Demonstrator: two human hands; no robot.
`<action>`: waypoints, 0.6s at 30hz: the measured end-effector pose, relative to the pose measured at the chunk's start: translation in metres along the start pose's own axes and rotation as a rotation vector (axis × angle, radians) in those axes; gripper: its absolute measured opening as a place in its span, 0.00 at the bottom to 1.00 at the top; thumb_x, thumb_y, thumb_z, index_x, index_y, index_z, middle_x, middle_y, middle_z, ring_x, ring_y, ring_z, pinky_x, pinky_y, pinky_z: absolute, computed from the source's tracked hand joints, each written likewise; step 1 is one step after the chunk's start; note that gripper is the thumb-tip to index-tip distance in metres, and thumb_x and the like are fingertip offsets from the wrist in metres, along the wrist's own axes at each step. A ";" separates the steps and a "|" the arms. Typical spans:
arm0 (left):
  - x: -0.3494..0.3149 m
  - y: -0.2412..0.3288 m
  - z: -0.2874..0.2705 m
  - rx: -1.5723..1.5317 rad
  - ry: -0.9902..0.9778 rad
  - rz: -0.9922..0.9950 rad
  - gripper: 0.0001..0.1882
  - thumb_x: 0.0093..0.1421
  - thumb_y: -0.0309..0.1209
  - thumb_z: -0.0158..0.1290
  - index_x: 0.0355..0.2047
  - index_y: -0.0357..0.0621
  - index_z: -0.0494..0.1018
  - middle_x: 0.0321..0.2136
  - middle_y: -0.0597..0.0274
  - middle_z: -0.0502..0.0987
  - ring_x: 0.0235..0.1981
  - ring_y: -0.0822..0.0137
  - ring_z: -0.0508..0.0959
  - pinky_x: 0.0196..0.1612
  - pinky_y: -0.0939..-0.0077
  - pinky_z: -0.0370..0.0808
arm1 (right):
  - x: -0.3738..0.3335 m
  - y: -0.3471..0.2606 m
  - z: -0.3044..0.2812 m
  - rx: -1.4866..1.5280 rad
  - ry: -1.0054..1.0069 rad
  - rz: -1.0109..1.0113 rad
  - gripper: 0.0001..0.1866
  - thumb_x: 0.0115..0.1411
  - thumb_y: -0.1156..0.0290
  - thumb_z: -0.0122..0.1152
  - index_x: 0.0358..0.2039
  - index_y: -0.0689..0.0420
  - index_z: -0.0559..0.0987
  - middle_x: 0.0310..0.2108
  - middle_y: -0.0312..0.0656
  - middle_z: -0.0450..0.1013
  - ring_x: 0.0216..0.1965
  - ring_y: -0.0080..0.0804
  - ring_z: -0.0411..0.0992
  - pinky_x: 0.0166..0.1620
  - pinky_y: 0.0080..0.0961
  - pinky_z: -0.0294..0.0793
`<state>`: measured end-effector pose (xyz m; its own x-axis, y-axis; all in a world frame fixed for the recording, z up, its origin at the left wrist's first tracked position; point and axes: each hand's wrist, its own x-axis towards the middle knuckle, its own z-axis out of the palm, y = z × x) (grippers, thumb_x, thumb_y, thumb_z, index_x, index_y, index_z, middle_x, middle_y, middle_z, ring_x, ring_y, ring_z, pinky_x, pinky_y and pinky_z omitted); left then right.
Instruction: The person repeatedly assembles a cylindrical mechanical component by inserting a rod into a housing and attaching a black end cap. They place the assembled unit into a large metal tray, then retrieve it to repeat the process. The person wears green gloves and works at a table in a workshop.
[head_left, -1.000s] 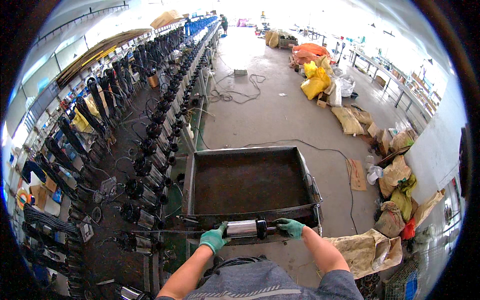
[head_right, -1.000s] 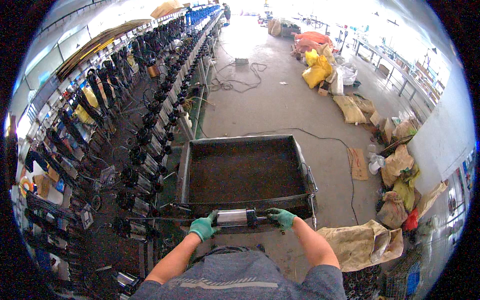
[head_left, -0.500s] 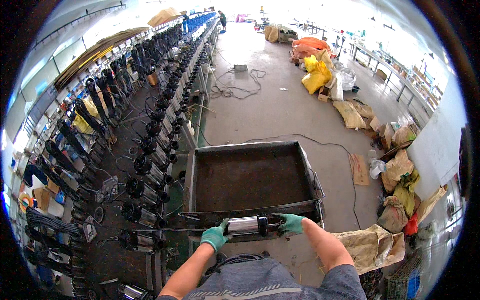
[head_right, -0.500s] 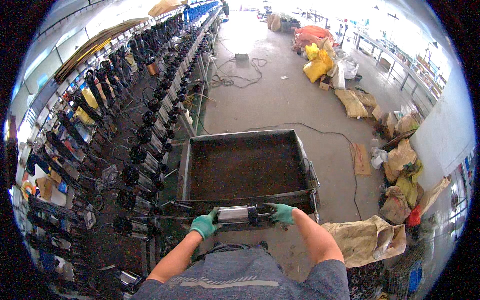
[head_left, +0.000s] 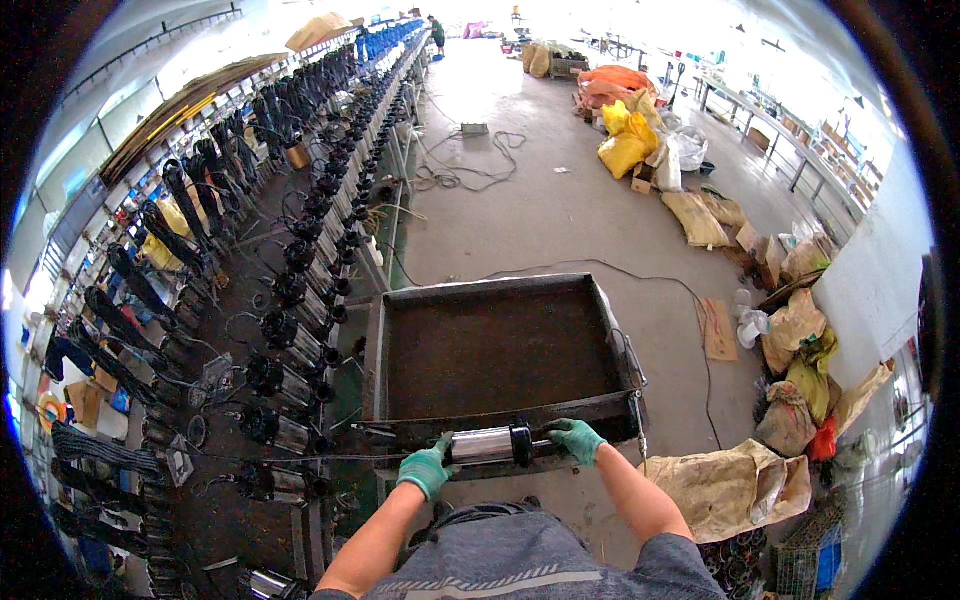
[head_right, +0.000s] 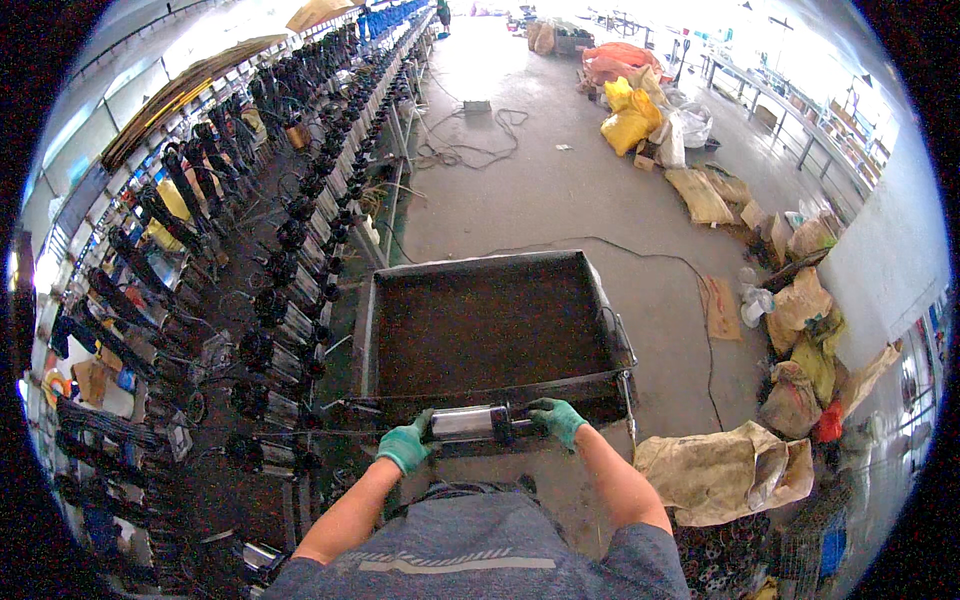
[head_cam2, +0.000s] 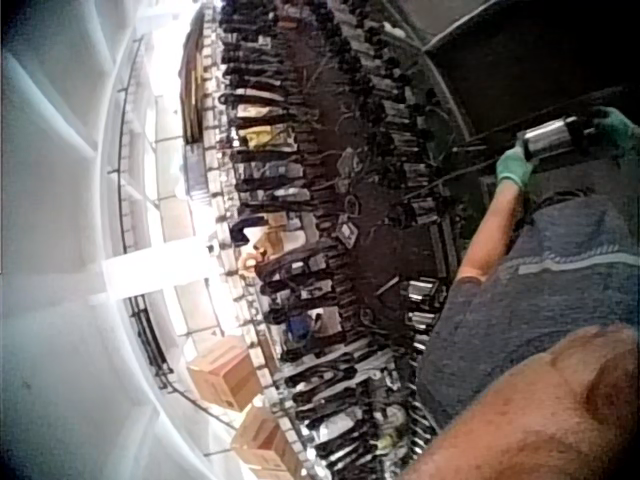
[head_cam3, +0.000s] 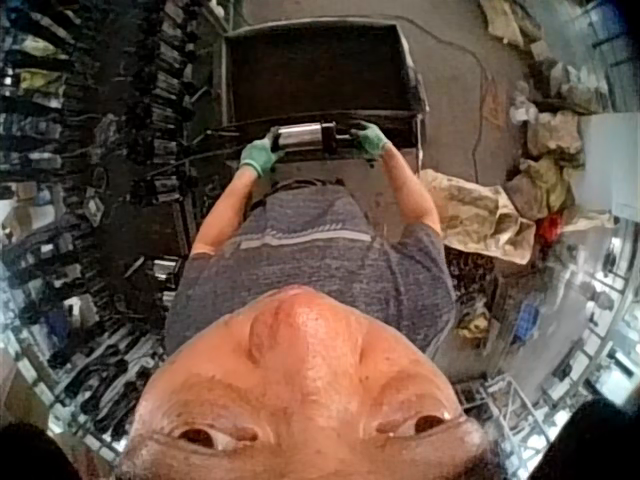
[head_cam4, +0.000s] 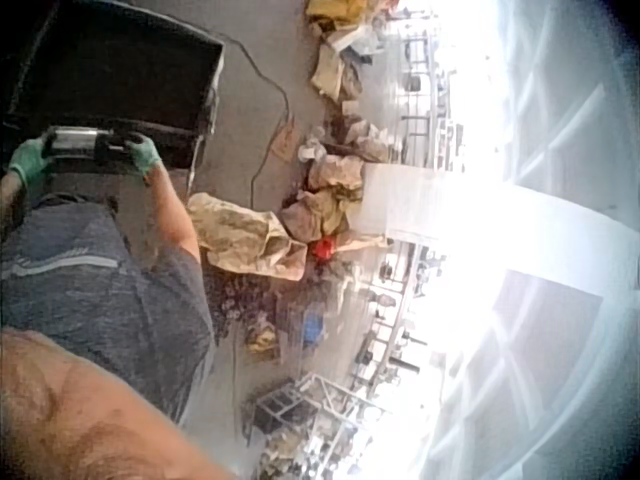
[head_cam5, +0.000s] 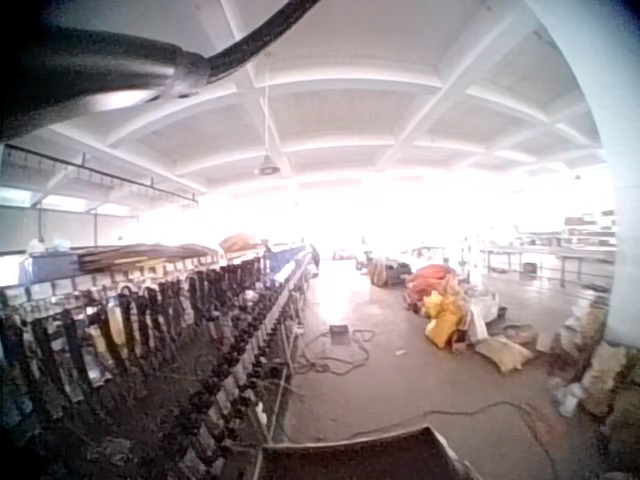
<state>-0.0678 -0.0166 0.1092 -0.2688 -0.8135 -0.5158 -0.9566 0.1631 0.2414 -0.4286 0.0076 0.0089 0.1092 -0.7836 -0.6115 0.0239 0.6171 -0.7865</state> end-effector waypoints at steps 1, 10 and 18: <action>0.000 -0.001 0.000 0.007 -0.003 -0.002 0.44 0.60 0.51 0.59 0.73 0.66 0.52 0.46 0.44 0.81 0.47 0.43 0.81 0.50 0.49 0.76 | 0.000 0.001 0.000 0.077 -0.009 0.004 0.21 0.68 0.72 0.57 0.61 0.56 0.73 0.38 0.36 0.79 0.34 0.26 0.75 0.32 0.24 0.76; 0.005 -0.007 0.009 -0.037 0.036 0.022 0.43 0.60 0.52 0.58 0.73 0.65 0.53 0.48 0.46 0.81 0.49 0.44 0.80 0.50 0.50 0.76 | -0.027 -0.008 0.016 0.066 -0.058 -0.211 0.18 0.59 0.79 0.62 0.51 0.59 0.80 0.41 0.39 0.79 0.43 0.30 0.77 0.44 0.32 0.78; 0.012 -0.026 0.022 -0.561 0.493 0.251 0.20 0.58 0.33 0.59 0.50 0.42 0.79 0.49 0.45 0.80 0.52 0.50 0.80 0.55 0.60 0.76 | 0.010 0.073 -0.046 -0.258 0.324 -0.297 0.12 0.55 0.76 0.62 0.41 0.61 0.81 0.31 0.36 0.78 0.31 0.27 0.72 0.37 0.27 0.75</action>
<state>-0.0485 -0.0188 0.0786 -0.2627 -0.9649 0.0009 -0.6391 0.1747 0.7490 -0.4713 0.0414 -0.0588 -0.1801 -0.9297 -0.3211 -0.2432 0.3584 -0.9013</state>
